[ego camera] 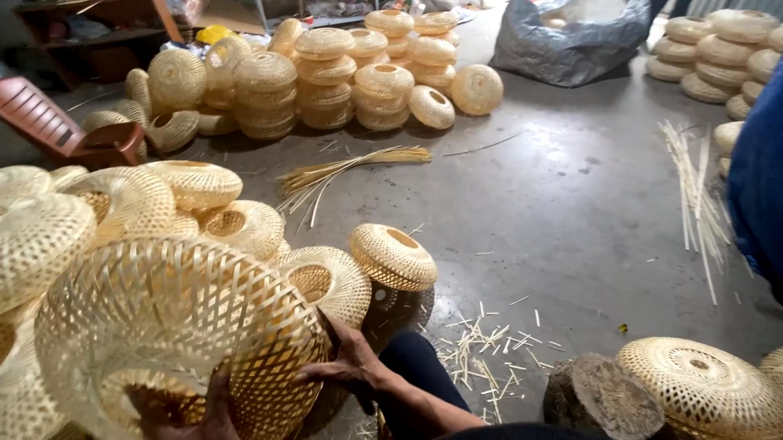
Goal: The person uses a knife to trim excess bamboo strips from the inner rim of a woven object, rotating it by hand to reach all sides. They then set the finished piece aside and pick up another from a pile to repeat the process.
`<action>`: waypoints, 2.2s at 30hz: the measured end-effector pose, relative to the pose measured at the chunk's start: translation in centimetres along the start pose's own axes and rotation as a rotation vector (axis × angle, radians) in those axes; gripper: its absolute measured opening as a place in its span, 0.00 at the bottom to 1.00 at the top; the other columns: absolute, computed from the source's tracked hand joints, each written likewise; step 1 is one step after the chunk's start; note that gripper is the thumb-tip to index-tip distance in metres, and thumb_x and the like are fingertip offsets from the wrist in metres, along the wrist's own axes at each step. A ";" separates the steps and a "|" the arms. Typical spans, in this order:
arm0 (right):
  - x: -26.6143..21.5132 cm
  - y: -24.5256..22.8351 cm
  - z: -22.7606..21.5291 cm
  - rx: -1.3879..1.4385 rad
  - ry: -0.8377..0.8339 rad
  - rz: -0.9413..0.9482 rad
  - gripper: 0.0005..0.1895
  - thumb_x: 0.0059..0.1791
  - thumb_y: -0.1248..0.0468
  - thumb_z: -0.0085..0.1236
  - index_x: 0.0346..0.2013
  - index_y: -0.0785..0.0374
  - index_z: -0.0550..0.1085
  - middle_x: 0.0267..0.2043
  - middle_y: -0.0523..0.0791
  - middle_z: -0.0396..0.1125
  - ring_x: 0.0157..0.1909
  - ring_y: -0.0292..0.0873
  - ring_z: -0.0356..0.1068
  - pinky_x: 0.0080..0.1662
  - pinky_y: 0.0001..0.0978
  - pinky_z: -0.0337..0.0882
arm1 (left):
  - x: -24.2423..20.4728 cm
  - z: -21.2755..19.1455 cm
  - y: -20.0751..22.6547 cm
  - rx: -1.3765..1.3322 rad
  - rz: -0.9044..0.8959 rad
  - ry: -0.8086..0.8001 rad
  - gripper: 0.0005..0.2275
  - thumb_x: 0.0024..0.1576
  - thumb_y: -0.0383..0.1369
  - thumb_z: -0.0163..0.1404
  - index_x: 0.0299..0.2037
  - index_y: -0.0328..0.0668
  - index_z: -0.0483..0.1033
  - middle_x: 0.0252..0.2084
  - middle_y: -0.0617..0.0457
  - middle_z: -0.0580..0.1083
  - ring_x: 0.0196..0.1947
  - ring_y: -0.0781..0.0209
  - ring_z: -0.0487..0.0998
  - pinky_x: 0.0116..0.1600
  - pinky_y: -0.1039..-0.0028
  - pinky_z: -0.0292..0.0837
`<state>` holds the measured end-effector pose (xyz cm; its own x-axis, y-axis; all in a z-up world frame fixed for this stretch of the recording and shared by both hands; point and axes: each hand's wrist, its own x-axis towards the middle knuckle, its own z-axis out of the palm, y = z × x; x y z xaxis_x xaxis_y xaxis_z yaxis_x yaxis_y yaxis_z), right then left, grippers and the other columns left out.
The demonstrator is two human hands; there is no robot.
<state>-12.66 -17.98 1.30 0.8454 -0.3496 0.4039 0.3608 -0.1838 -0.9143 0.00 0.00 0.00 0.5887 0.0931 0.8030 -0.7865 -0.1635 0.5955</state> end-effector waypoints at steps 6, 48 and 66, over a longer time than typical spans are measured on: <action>-0.1 -6.1 2.1 -0.367 0.093 -0.151 0.48 0.43 0.53 0.74 0.71 0.68 0.60 0.68 0.55 0.65 0.69 0.49 0.65 0.65 0.45 0.69 | 0.8 -1.3 0.3 -0.488 -0.532 0.133 0.32 0.71 0.40 0.48 0.82 0.35 0.52 0.36 0.47 0.62 0.19 0.67 0.55 0.28 0.71 0.62; 5.0 6.3 3.2 0.177 -0.307 0.288 0.26 0.47 0.49 0.61 0.36 0.72 0.68 0.16 0.39 0.59 0.14 0.34 0.60 0.17 0.28 0.62 | -6.4 -18.1 -2.1 -0.805 -0.955 0.508 0.34 0.54 0.53 0.53 0.68 0.44 0.63 0.63 0.52 0.71 0.60 0.55 0.74 0.61 0.60 0.74; 5.1 3.3 3.9 0.849 -0.423 0.354 0.30 0.52 0.36 0.54 0.45 0.61 0.68 0.21 0.35 0.56 0.20 0.30 0.54 0.23 0.23 0.56 | -0.9 -16.6 10.0 -0.526 -0.362 0.364 0.41 0.51 0.46 0.68 0.68 0.29 0.60 0.59 0.47 0.70 0.55 0.57 0.74 0.56 0.65 0.75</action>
<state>-5.63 -16.77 0.23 0.9687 0.1275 0.2130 0.0840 0.6388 -0.7648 -11.48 14.60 5.59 0.8014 0.3871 0.4561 -0.5939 0.4237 0.6839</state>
